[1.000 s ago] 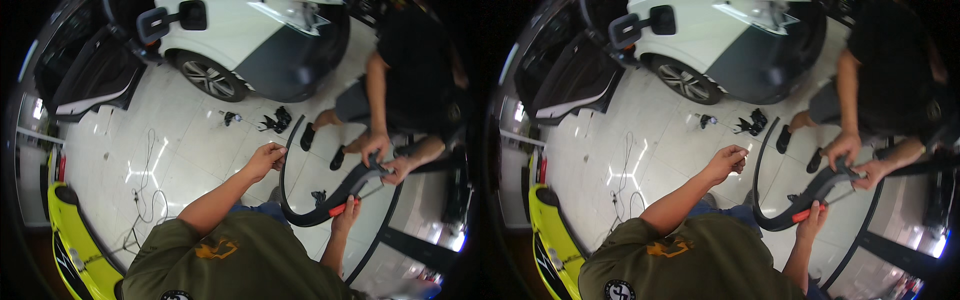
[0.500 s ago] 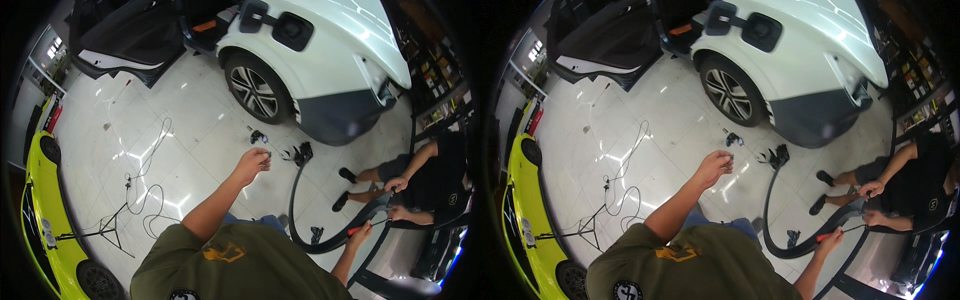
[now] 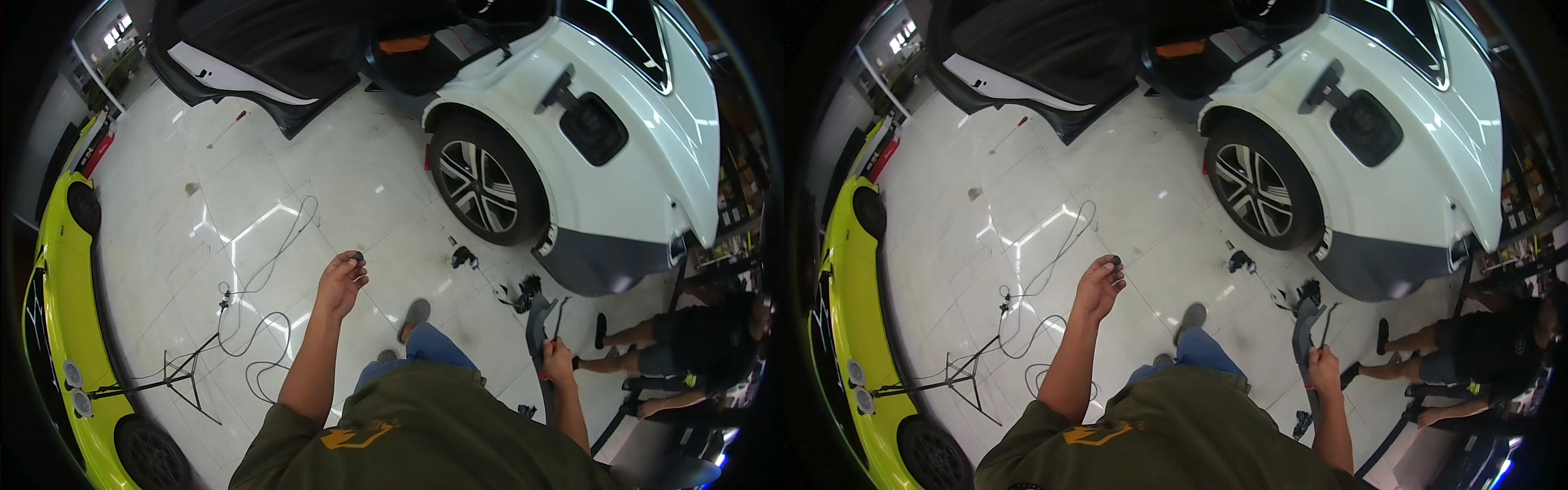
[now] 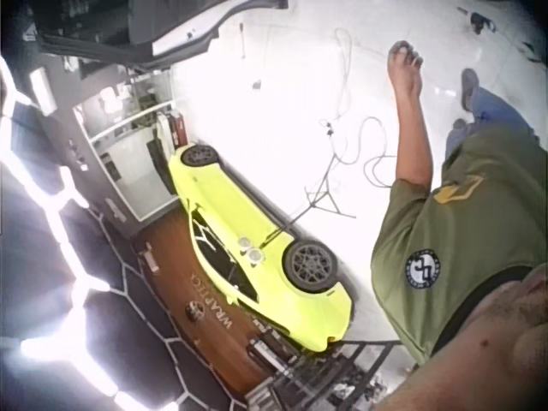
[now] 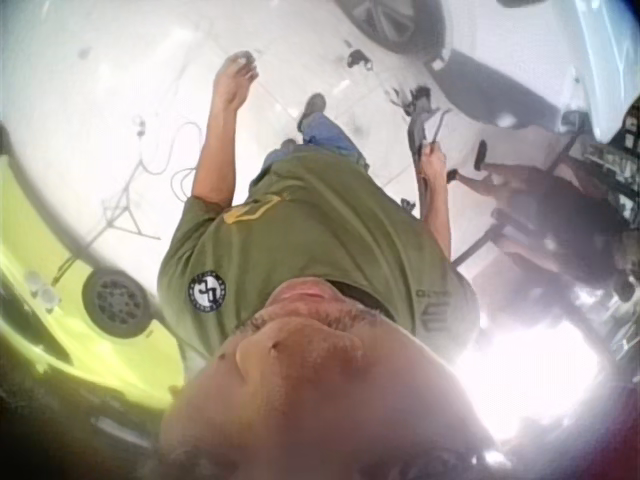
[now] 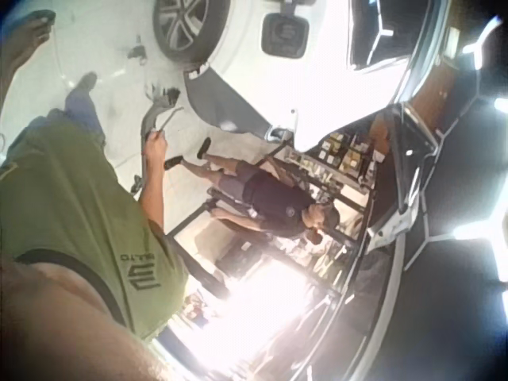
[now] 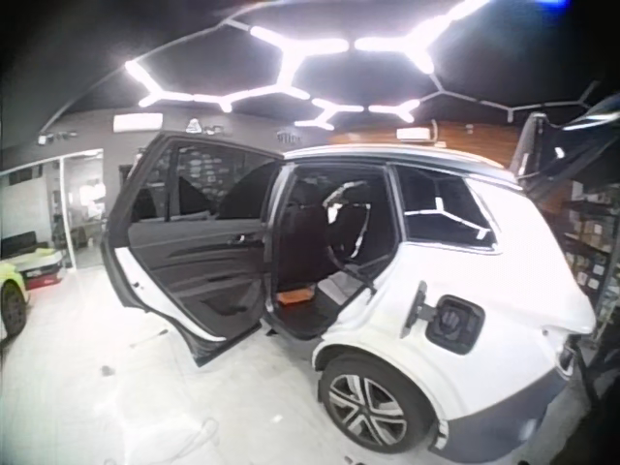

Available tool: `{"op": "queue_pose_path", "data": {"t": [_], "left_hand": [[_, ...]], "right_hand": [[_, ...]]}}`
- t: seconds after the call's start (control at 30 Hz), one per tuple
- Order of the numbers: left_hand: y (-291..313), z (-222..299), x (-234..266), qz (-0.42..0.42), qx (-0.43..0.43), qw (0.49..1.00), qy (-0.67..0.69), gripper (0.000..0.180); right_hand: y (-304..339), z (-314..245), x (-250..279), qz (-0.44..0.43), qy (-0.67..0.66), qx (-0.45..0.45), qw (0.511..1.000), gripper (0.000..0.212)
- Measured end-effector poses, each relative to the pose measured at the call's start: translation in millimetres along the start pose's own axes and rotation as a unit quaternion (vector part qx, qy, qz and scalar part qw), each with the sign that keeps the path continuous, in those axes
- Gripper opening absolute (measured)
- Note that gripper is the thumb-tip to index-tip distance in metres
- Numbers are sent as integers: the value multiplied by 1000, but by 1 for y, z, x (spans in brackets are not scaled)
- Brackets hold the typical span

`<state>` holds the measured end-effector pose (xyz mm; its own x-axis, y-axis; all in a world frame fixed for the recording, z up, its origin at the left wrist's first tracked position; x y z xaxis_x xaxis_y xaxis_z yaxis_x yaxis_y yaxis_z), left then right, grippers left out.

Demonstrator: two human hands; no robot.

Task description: The person removes a black rubber weatherstrip from the rear window of a white car using a red pry tool, then kneels to detach a wheel arch trim piece with a screwdriver. The removed parts are placed on the floor.

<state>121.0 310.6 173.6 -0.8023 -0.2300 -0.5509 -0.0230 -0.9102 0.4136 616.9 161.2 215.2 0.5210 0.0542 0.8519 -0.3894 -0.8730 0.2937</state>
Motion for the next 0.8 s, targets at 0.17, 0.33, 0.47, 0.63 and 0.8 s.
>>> {"op": "queue_pose_path", "data": {"t": [0.17, 0.33, 0.47, 0.63, 0.8], "left_hand": [[-70, 62, 7, -27, -3, 1000, 10, 15], [-170, 143, 2, -34, -17, 999, 1, 15], [-248, 199, -20, -28, -27, 999, 31, 21], [-366, 251, -43, -56, -6, 997, 53, 21], [-534, 278, 2, -10, 73, 991, 116, 10]], "right_hand": [[-92, -77, -73, -134, -2, 21, 991, 37], [-179, -151, -127, -244, -5, 25, 970, 43], [-230, -202, -131, -289, -22, 20, 957, 46], [-281, -256, -128, -287, -24, 8, 958, 49], [-310, -312, -119, -263, -56, -64, 961, 46]]}}
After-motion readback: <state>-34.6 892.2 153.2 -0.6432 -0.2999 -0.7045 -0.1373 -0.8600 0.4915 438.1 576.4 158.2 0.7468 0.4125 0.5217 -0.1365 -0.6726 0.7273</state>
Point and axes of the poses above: each hand's wrist, its own y-axis away from the middle knuckle, its own x-axis out of the back of the hand, z = x × y, the point moved 5 cm from there along -y, towards the middle knuckle, and after that the axes turned 9 degrees about -y, right-handed, at the moved point
